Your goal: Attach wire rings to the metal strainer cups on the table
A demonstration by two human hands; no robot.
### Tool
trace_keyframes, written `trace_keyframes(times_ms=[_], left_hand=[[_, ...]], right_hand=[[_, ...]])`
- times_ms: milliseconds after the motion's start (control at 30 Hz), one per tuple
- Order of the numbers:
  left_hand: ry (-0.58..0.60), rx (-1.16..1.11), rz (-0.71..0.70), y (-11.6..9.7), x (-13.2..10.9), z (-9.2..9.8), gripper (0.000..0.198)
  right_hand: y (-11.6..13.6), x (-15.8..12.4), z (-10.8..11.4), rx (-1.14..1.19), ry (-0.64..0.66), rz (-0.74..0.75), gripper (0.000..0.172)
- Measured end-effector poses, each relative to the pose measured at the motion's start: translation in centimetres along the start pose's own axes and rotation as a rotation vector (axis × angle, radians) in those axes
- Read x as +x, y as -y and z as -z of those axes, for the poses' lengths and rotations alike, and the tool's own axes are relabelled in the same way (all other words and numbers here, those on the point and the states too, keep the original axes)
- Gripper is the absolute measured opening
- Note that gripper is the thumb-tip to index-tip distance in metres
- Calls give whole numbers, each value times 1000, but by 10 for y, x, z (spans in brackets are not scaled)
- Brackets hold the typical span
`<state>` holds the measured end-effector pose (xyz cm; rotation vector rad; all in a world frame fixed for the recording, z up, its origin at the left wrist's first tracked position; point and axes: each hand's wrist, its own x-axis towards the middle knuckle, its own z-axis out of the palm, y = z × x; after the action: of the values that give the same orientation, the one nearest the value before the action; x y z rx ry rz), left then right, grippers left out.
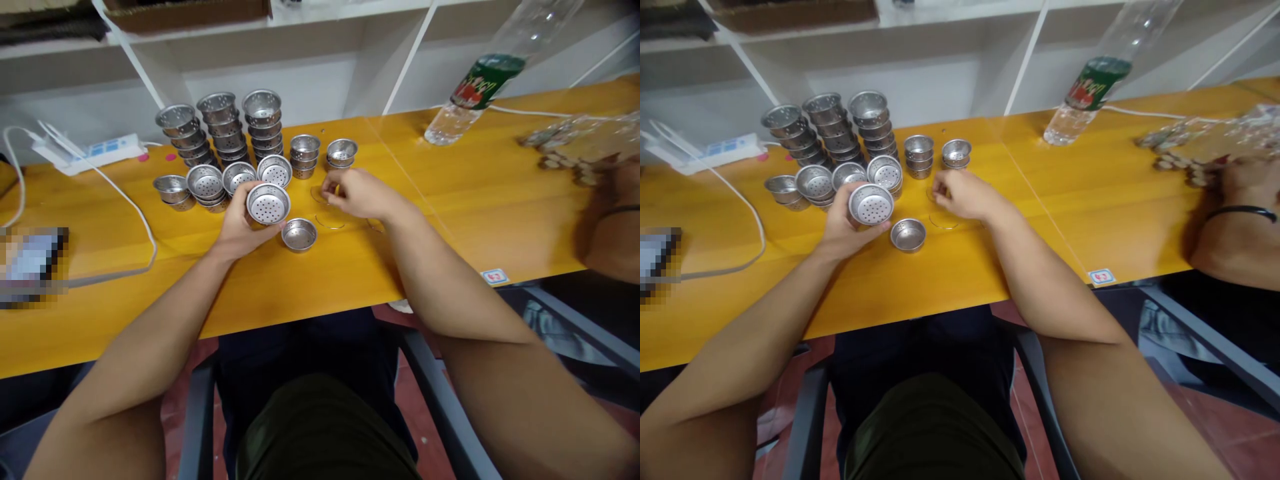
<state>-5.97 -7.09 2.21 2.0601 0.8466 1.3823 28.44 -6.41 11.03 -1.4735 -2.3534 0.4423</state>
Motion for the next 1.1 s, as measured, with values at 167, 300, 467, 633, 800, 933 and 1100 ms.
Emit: trace_keyframes(times_ms=[167,300,467,633,800,933,1100], left_hand=[[-35,48,-79,2,1,1,99],[-27,78,-99,-1,1,2,100],[-34,89,-108,-3,2,1,100],[-51,115,-119,-4,4,0,107],[-77,117,-150,-3,5,0,109],[-72,136,-158,-2,6,1,111],[-60,122,-178,-5,5,-2,114]], right_hand=[[-5,4,2,-145,126,-140,25],[-2,8,-7,-185,111,-172,26],[14,12,-15,-281,163,-220,32],[41,12,-14,-437,237,-266,46],[56,10,-10,-534,329,-198,50],[52,4,0,-540,392,-184,42],[51,-2,9,-553,460,-188,35]])
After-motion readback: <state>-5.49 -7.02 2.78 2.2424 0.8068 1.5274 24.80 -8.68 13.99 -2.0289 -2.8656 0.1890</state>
